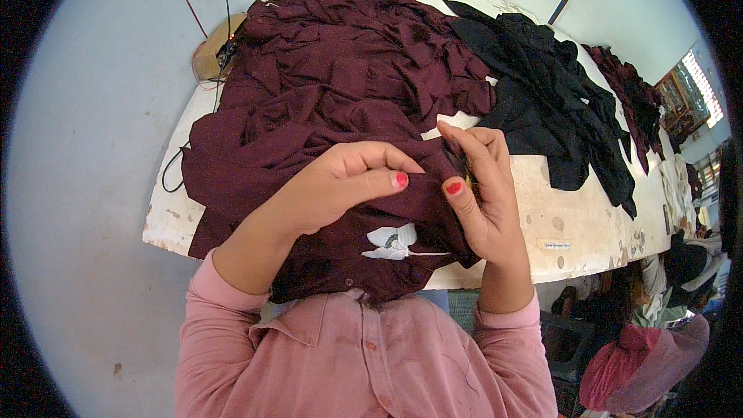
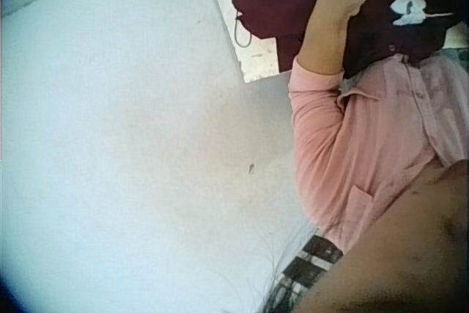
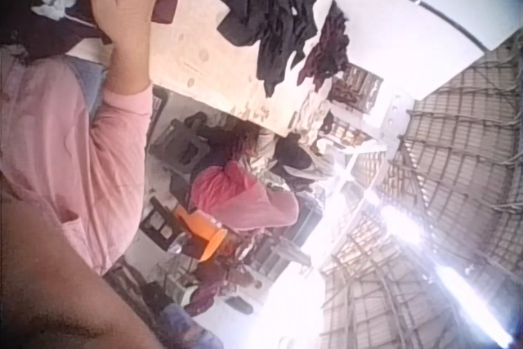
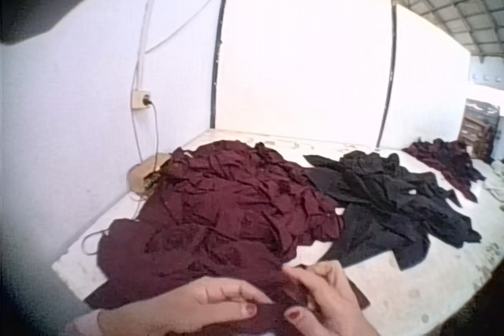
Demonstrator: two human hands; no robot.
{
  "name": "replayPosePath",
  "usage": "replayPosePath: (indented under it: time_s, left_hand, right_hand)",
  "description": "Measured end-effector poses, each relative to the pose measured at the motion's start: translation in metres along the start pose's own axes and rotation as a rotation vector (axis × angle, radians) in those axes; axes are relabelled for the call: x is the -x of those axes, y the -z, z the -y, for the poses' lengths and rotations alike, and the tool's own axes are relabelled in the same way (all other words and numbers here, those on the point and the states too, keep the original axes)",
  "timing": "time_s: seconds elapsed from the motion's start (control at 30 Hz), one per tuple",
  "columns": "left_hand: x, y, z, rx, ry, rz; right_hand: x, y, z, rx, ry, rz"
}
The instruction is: The person uses a small blade to cut a maroon fabric on a table, repeatedly lifting and repositioning the material to access different areas. The person works on the fabric one section at a time, removing small pieces and continuing the process across the surface.
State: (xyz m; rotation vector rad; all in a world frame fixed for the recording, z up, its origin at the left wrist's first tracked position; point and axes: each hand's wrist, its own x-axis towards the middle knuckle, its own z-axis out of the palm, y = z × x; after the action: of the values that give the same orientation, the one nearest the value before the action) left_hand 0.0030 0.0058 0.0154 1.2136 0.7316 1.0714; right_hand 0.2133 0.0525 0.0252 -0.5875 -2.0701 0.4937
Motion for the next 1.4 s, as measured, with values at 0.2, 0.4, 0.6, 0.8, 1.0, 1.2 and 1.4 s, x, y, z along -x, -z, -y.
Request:
replayPosePath:
  time_s: [0.2, 0.4, 0.6, 0.8, 1.0, 1.2, 1.4]
  left_hand:
    - [0.0, 0.001, -0.002, -0.044, -0.011, -0.076]
    - [0.002, -0.004, -0.003, -0.026, 0.018, -0.126]
    - [0.001, -0.003, -0.003, -0.044, 0.036, -0.137]
    - [0.0, -0.002, 0.002, 0.018, 0.027, -0.097]
    - [-0.001, -0.006, 0.006, 0.111, 0.072, -0.11]
    - [-0.001, -0.007, 0.004, 0.127, 0.109, -0.131]
    - [-0.001, -0.008, 0.008, 0.256, 0.166, -0.153]
  right_hand:
    - [0.005, 0.001, -0.006, 0.312, 0.189, -0.01]
    - [0.005, 0.003, 0.0, 0.47, 0.299, -0.044]
    - [0.005, 0.004, 0.002, 0.518, 0.331, -0.058]
    - [0.006, 0.004, 0.002, 0.516, 0.351, -0.064]
    - [0.008, 0.003, 0.002, 0.525, 0.361, -0.078]
    - [0.009, 0.0, 0.004, 0.579, 0.367, -0.122]
    - [0.011, -0.003, 0.002, 0.633, 0.396, -0.169]
